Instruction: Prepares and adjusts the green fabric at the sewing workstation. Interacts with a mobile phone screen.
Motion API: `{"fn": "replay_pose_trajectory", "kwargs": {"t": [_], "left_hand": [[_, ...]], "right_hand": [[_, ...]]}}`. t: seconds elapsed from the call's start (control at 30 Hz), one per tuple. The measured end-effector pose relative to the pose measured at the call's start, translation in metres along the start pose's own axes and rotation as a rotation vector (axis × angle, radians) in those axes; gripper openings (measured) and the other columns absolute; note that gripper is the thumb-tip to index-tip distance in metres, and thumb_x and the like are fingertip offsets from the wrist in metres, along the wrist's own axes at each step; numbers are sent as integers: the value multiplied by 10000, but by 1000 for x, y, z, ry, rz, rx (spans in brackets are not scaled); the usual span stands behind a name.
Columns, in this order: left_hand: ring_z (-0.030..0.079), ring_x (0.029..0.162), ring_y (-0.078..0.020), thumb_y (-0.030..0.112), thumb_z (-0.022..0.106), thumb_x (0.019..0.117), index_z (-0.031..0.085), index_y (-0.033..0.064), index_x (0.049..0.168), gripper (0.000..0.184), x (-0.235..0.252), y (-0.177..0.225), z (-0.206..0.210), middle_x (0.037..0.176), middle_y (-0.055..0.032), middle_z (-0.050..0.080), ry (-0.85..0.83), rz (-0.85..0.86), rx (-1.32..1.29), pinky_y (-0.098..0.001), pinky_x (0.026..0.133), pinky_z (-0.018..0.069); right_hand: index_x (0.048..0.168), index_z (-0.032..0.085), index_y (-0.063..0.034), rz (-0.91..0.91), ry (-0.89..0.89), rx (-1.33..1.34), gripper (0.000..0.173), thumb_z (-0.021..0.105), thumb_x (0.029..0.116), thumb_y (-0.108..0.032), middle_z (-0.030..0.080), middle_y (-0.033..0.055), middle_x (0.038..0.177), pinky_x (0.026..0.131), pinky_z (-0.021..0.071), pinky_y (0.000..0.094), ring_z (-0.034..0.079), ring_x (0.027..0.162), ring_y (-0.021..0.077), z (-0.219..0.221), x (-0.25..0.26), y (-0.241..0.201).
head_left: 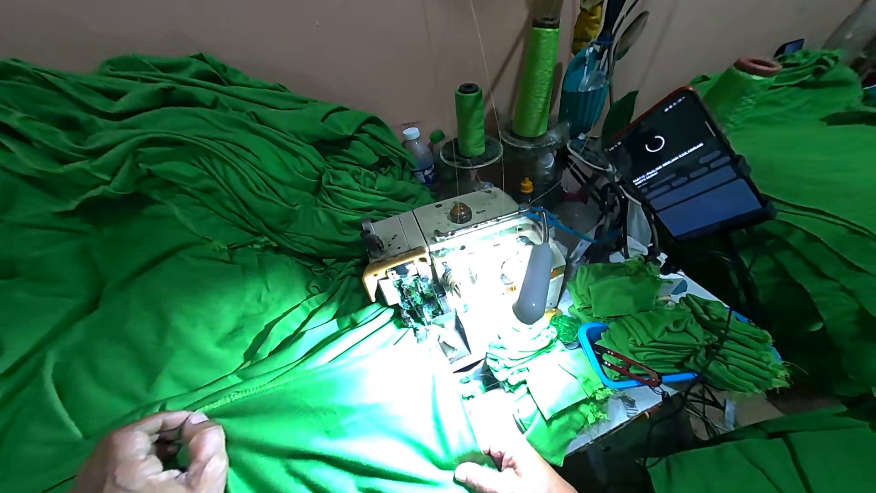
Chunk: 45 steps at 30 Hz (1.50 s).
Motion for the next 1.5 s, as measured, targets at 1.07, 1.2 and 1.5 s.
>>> {"fn": "replay_pose_trajectory", "kwargs": {"t": [1.07,1.2,1.5], "left_hand": [[660,823,-391,123,525,990,652,-95,1019,254,1,1,-2,921,-290,670,3,4,14,-523,759,490],[659,832,-388,123,527,992,653,-94,1019,253,1,1,-1,929,-287,671,-3,3,17,-515,767,492],[658,809,-382,115,526,987,657,-96,1012,249,1,3,-2,907,-284,670,11,-11,35,-514,751,486]], "right_hand": [[856,688,64,-69,52,0,92,662,919,1,690,38,800,722,524,155,627,754,-35,-2,-1,-3],[887,698,66,-48,45,9,91,653,930,0,705,38,820,731,534,160,640,764,-32,-2,-2,-3],[869,699,77,-95,51,-1,84,662,909,13,706,77,918,805,535,162,642,861,-25,-3,0,-6]]}}
Point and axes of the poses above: each hand's wrist, its own x-axis towards the middle knuckle, its own z-axis out of the palm, y = z × x, the point moved 10 cm from there along x, towards the middle knuckle
